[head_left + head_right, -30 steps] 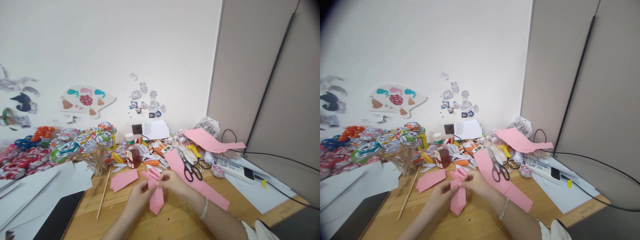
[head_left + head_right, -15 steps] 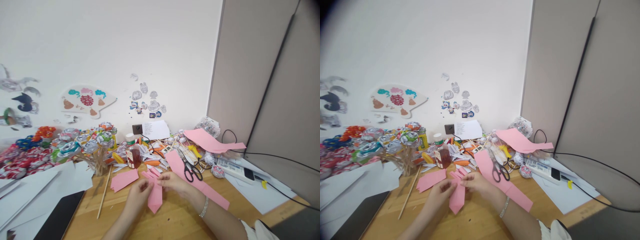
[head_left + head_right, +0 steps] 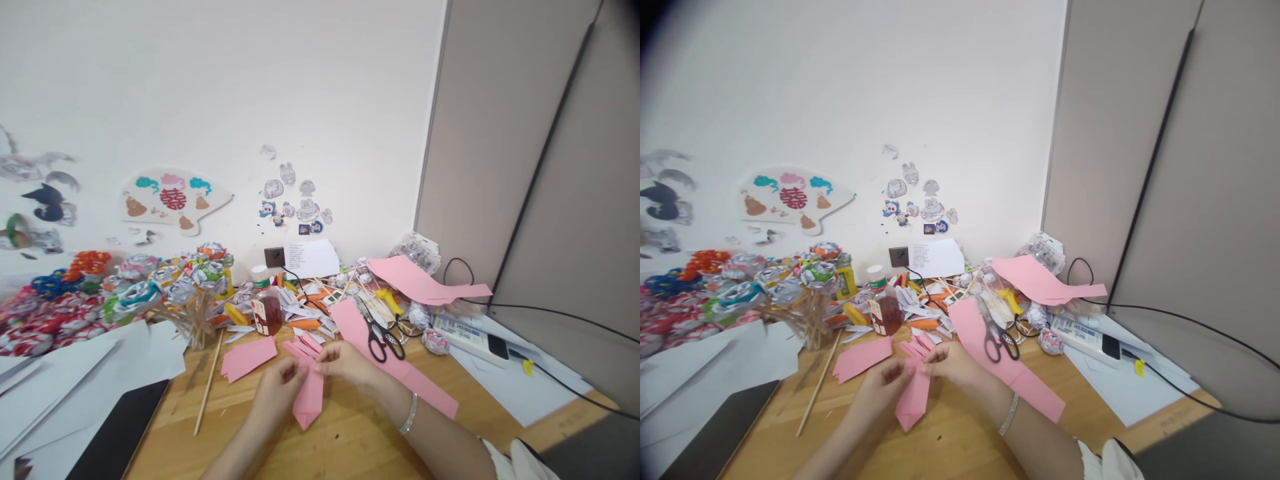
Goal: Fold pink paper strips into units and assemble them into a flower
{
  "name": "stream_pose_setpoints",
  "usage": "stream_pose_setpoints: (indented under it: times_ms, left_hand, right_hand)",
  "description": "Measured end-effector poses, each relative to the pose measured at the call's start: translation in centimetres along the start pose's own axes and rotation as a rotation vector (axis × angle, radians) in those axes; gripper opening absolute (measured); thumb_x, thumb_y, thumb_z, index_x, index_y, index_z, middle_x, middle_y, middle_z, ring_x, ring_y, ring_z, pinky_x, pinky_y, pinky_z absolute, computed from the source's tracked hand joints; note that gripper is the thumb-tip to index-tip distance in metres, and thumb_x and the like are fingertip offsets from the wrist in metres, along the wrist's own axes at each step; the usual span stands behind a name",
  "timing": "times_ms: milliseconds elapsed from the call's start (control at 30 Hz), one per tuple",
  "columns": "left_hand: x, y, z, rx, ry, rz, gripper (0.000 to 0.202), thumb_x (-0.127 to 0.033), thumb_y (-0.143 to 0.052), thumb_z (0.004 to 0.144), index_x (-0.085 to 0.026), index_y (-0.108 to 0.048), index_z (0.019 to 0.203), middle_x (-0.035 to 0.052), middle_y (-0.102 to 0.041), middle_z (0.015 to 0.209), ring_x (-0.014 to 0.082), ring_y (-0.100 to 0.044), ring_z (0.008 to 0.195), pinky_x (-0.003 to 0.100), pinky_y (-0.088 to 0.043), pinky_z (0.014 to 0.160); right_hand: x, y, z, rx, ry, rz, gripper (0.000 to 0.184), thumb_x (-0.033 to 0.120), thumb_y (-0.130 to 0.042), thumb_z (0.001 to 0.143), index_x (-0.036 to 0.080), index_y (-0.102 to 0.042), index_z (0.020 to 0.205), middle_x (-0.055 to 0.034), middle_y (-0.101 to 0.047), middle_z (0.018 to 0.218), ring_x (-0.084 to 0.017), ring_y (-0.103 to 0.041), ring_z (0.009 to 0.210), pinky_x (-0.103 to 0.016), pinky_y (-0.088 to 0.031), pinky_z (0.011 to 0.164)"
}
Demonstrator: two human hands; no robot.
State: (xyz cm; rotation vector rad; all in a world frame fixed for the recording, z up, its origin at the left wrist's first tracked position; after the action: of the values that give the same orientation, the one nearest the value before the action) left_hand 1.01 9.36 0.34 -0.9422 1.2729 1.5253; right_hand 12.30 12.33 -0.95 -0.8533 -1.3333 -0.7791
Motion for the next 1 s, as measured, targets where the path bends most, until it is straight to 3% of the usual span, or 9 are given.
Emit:
stream_pose_setpoints:
  times_ms: [467,633,767,900,1000]
  left_hand:
    - [-0.6,-0.5,-0.2,0.045,0.025,-0.036,0.040,-0.053,-0.055,0.066,-0.013,-0.059,0.062,0.0007,-0.058,0.059,0.0153,-0.051,0.058,0.023,-0.039,0.053]
    - [0.7,-1.0,-0.7,0.068,0.239,-0.323,0.047,-0.061,-0.048,0.066,-0.015,-0.059,0.070,0.0015,-0.062,0.061,0.0149,-0.055,0.054,0.025,-0.042,0.052]
    - [1.6,-1.3,-1.0,0.085,0.336,-0.367,0.042,-0.056,-0.057,0.063,-0.015,-0.059,0.073,0.0006,-0.062,0.061,0.0132,-0.055,0.053,0.022,-0.038,0.048]
    - [1.3,-2.1,-1.2,0.153,0.322,-0.374,0.043,-0.054,-0.060,0.062,-0.014,-0.062,0.078,0.0031,-0.064,0.064,0.0159,-0.058,0.058,0.024,-0.040,0.051]
    - [0.9,-2.5,-1.0,0.167,0.290,-0.410,0.039,-0.049,-0.066,0.059,-0.013,-0.061,0.072,0.0033,-0.063,0.063,0.0147,-0.057,0.056,0.024,-0.039,0.052]
  right_hand:
    - [-0.4,0.1,-0.3,-0.084,-0.044,0.023,0.037,0.042,-0.076,0.046,0.011,-0.062,0.061,0.0022,-0.056,0.051,-0.009,-0.049,0.049,-0.023,-0.038,0.053]
    - [-0.5,0.1,-0.1,-0.083,-0.013,-0.010,0.035,0.040,-0.076,0.047,0.012,-0.063,0.062,0.0011,-0.058,0.056,-0.010,-0.051,0.054,-0.024,-0.039,0.056]
    - [-0.7,-0.1,-0.2,-0.070,-0.016,-0.049,0.033,0.039,-0.075,0.049,0.012,-0.064,0.065,0.0008,-0.059,0.059,-0.010,-0.051,0.056,-0.023,-0.039,0.057]
    - [-0.5,-0.2,-0.3,-0.057,-0.011,-0.050,0.033,0.039,-0.075,0.049,0.012,-0.064,0.065,0.0009,-0.059,0.059,-0.010,-0.051,0.056,-0.023,-0.038,0.058]
    - [-0.4,-0.4,-0.3,-0.035,-0.011,-0.051,0.033,0.040,-0.074,0.052,0.012,-0.064,0.065,0.0011,-0.058,0.057,-0.009,-0.050,0.054,-0.023,-0.037,0.056]
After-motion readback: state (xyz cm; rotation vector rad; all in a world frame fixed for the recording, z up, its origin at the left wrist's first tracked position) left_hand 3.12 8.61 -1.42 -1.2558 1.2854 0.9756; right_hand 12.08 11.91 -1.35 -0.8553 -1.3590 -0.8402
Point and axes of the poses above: each hand's wrist, its own z-axis towards the middle knuckle, its own y-axis out of the back of the hand, x = y × z, the point moved 10 cm from there along z, towards the middle knuckle
